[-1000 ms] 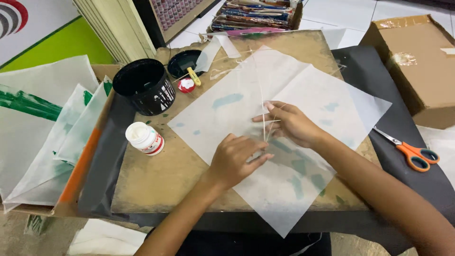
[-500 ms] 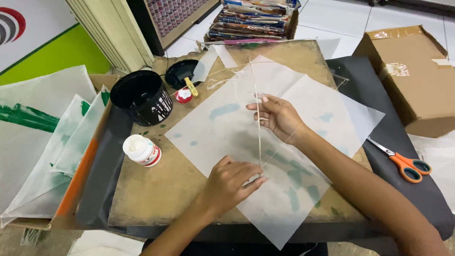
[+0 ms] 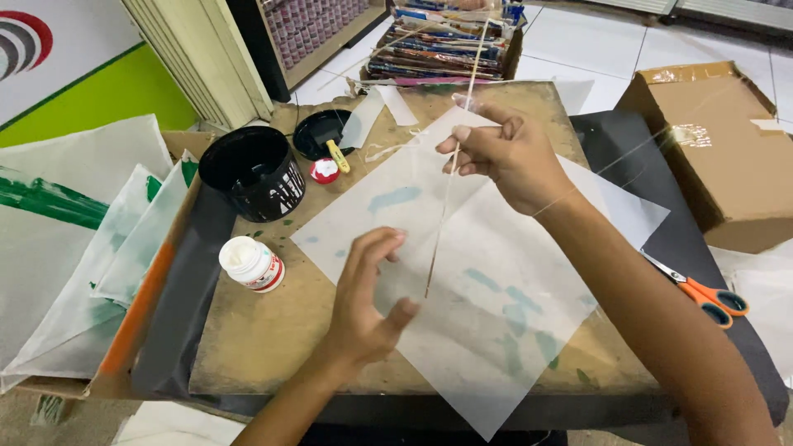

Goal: Assembling a kite by gluing bamboo sticks to paper and trimming materials

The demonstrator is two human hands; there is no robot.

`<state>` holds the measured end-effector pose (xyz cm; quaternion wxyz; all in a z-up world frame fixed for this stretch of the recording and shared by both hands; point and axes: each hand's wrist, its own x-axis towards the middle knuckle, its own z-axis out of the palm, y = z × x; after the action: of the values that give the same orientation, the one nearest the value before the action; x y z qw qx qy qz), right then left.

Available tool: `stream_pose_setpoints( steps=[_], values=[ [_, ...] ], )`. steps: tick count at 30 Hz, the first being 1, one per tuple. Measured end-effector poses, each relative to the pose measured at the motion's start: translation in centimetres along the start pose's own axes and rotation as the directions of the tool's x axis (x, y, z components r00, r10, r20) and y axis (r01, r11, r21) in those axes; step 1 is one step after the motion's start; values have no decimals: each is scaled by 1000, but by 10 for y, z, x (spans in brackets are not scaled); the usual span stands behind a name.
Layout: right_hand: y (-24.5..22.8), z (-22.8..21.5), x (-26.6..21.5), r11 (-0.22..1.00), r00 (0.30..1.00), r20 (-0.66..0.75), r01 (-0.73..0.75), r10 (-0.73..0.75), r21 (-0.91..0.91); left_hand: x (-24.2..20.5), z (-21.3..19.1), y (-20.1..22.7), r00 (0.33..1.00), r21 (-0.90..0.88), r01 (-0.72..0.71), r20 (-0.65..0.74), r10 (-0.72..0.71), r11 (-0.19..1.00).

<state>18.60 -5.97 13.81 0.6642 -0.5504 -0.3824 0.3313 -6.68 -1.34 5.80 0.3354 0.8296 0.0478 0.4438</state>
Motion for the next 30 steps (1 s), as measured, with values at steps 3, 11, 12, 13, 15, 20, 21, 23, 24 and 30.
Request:
stream_pose_setpoints(
  steps=[3, 11, 12, 13, 15, 20, 21, 23, 24, 30],
  values=[
    [-1, 12, -6, 992, 992, 39, 118, -117, -41, 9, -4, -10, 999, -43, 26, -41, -28, 999],
    [7, 31, -32, 787, 985, 66, 167, -160, -593, 46, 1, -19, 986, -188, 144, -60, -158, 972],
    [4, 33, -35, 647, 984, 66, 160, -167, -746, 52, 4, -21, 984, -240, 146, -66, -167, 960],
    [-4, 35, -40, 643, 983, 65, 162, -173, -749, 54, 6, -23, 985, -243, 139, -68, -160, 960],
    [-20, 39, -50, 223, 969, 83, 136, -233, -965, 59, 9, -28, 978, -304, 138, -108, -178, 943],
    [-5, 39, -55, -160, 995, 28, 13, -92, -987, 53, -1, -48, 931, -421, 266, -121, -344, 867],
    [4, 38, -53, -223, 994, 67, 46, -90, -974, 51, -3, -57, 912, -460, 281, -144, -384, 842],
    [30, 29, -44, -267, 987, 115, 81, -114, -960, 54, -10, -62, 887, -563, 292, -144, -440, 773],
    [44, 24, -40, -312, 977, 161, 112, -138, -944, 55, -14, -64, 860, -659, 293, -135, -492, 693],
    [67, 37, -28, -318, 990, 119, 89, -76, -944, 51, -27, -67, 826, -530, 205, -358, -436, 823]
  ],
)
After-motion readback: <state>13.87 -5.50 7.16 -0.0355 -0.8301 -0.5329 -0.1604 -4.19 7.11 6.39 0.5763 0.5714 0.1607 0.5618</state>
